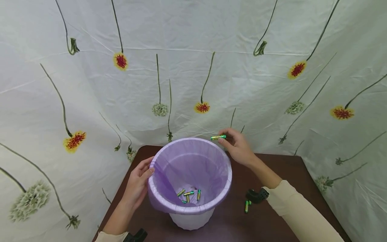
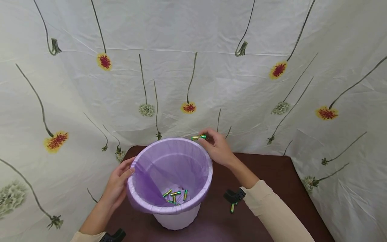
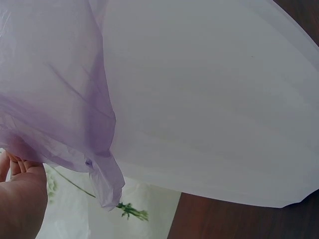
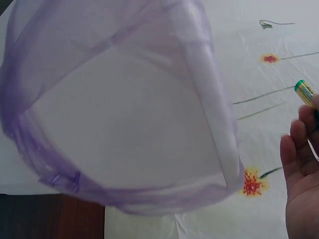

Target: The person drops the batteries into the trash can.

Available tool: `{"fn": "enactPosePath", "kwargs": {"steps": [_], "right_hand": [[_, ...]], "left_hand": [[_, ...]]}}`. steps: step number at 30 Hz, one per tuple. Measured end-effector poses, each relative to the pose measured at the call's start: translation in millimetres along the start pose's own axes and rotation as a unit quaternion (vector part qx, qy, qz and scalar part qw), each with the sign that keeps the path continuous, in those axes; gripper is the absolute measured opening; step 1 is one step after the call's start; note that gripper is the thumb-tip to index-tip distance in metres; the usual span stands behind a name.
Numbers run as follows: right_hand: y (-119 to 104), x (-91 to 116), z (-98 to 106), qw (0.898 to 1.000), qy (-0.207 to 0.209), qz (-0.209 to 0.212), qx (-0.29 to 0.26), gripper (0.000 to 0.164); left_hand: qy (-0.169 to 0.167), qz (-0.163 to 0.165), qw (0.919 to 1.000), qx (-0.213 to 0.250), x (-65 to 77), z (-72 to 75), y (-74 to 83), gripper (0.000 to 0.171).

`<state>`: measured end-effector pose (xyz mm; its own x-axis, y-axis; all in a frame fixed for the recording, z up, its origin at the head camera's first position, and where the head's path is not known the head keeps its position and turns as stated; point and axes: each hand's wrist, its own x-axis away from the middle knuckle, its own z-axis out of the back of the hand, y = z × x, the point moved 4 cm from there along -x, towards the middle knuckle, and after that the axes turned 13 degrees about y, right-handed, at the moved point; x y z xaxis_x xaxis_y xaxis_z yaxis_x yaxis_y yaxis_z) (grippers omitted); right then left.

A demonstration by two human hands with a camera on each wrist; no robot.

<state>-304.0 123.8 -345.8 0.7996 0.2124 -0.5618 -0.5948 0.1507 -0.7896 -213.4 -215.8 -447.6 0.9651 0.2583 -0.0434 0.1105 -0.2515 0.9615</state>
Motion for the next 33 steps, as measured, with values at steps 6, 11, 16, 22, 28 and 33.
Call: {"fn": "enactPosePath", "kwargs": {"steps": [6, 11, 16, 22, 28, 33], "right_hand": [[-5.5, -9.4, -22.0, 0.999, -0.030, -0.002, -0.024, 0.016], [-15.6, -18.6, -35.1, 0.999, -0.050, 0.014, -0.010, 0.015], [-22.4, -26.9, -43.6, 0.995, -0.069, 0.062, 0.037, 0.027], [-20.7, -29.5, -40.7, 0.994, -0.035, 0.084, 0.054, 0.040], [-18.4, -27.0, -33.7, 0.996, -0.023, 0.080, 0.041, 0.036], [-16.0, -23.7, -27.5, 0.996, -0.025, 0.074, 0.048, 0.033]], "left_hand": [[-0.004, -0.002, 1.0000, 0.000, 1.3, 2.3, -0.9, 0.049], [-0.008, -0.005, 1.0000, 0.003, 0.8, 2.1, -0.5, 0.049], [-0.009, -0.002, 1.0000, 0.003, 0.6, 0.6, -0.6, 0.049], [-0.009, 0.002, 1.0000, 0.002, 0.1, -0.5, -1.6, 0.049], [-0.007, -0.004, 1.0000, 0.004, -0.7, 0.1, -2.0, 0.048], [-0.009, -0.006, 0.9999, 0.009, -0.4, 0.6, -2.5, 0.048]]}}
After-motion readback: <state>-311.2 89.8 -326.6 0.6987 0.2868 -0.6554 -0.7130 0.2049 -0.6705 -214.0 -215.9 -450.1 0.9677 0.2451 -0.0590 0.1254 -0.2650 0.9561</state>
